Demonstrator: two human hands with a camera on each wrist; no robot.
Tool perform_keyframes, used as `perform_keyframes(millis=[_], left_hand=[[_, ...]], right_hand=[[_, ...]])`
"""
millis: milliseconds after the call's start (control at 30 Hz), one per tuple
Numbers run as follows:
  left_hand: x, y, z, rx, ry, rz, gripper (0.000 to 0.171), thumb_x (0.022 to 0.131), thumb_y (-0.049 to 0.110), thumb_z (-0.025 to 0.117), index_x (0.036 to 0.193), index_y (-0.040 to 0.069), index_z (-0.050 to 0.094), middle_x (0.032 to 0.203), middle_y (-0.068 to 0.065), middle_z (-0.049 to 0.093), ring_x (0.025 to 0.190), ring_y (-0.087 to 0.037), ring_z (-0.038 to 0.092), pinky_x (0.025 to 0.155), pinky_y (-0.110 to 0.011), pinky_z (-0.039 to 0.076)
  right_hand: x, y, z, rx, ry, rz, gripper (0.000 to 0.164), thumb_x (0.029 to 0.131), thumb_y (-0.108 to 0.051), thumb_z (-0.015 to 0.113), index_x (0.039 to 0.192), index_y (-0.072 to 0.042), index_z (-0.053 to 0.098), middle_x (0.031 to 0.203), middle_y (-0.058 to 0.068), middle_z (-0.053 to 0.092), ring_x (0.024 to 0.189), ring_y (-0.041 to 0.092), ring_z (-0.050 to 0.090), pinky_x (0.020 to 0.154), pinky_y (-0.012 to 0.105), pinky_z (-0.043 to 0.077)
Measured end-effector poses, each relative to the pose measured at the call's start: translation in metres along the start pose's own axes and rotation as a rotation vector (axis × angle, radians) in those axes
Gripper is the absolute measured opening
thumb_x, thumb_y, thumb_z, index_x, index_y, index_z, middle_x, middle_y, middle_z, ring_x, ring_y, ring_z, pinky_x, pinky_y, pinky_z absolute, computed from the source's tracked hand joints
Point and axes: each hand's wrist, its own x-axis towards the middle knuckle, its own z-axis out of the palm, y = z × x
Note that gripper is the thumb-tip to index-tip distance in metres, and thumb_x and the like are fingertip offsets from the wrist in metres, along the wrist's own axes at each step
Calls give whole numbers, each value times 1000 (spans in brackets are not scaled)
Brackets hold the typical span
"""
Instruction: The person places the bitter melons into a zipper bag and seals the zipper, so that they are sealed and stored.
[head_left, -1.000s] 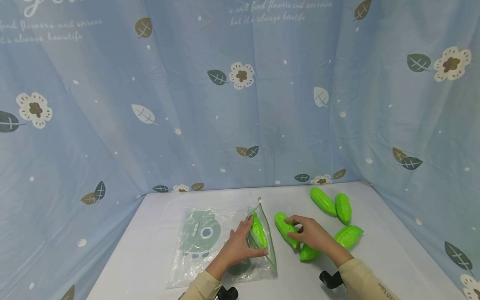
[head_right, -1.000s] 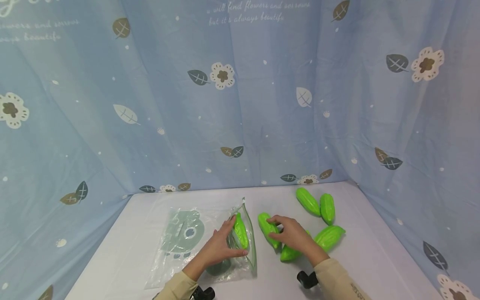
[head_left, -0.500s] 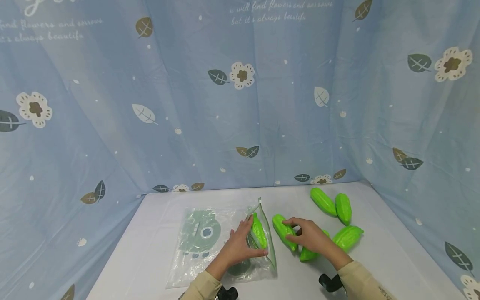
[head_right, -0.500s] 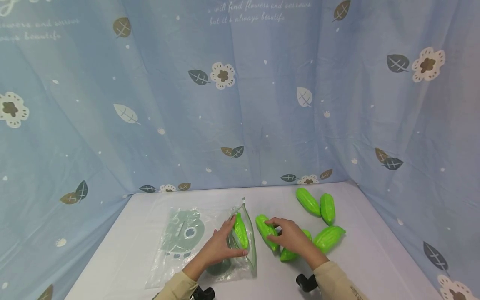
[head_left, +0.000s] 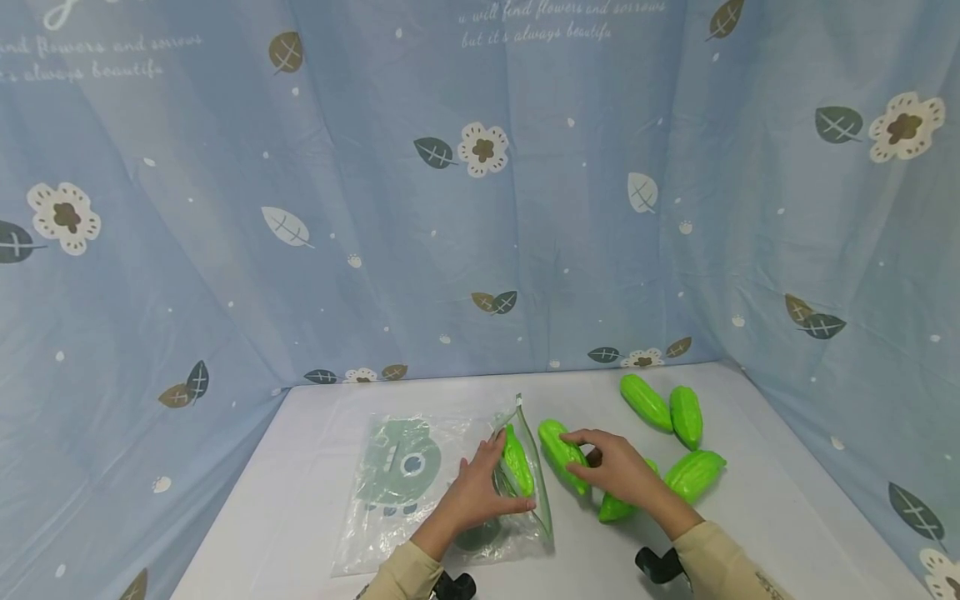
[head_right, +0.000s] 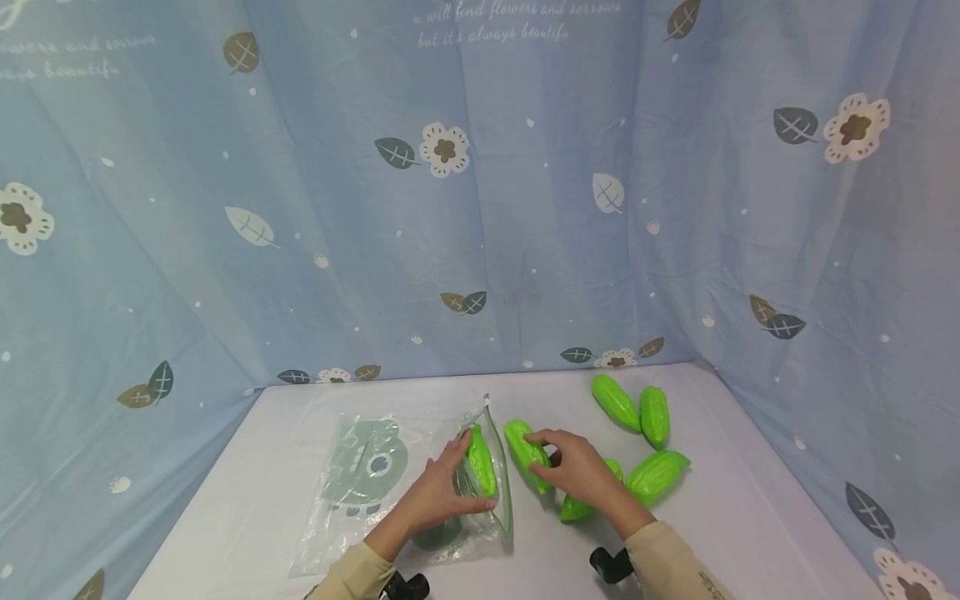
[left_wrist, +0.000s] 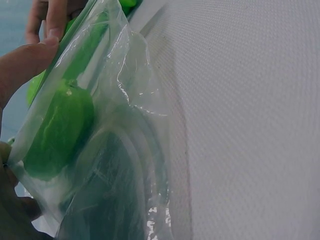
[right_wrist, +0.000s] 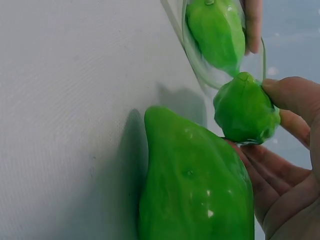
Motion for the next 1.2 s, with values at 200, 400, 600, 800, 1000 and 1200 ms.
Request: perform_keyframes(millis=[200,400,600,800,1000,1200], left_hand=[[1,-1,1,-2,4,-7,118,77,65,80,164,12,20,165,-17,28,152,-39,21,118,-71,13],[1,-2,1,-7,6,-10,119,77,66,78,164,12,18,165,-18,27,153,-39,21,118,-70,12],[0,-1,0,-17,18,-5,117,78,64,79,164,13,18,165,-19,27,152,-40,21,117,-72,13],[1,-2,1,-10,46,12,114,79,64,78,164,12,22,164,-18,27,152,-41,22,115,-72,18],[0,0,0,-19,48,5,112,80,60,80,163,11,23,164,-20,27,152,-42,22,115,-73,19],[-1,2,-1,-25,56,-7,111,79,59,81,163,11,25,164,-23,26,152,-43,21,114,-74,20]], right_hand=[[2,-4,4,14,-11,-49,46,94,-30,76,137,-19,64,136,6,64,90,13,69,76,28,58],[7,-8,12,37,-21,-65,46,94,-31,75,137,-18,64,135,7,64,93,17,70,79,30,59],[11,-11,20,31,-16,-77,46,94,-30,75,138,-18,63,137,7,63,94,19,70,79,30,59],[13,-11,27,38,-8,-90,46,95,-29,75,137,-17,63,137,6,63,92,18,70,78,32,60],[17,-14,33,43,-15,-44,46,95,-31,75,137,-19,63,137,5,63,93,17,70,76,27,58],[20,-17,37,44,-13,-31,45,96,-34,73,137,-20,63,136,3,64,93,16,69,76,28,58]])
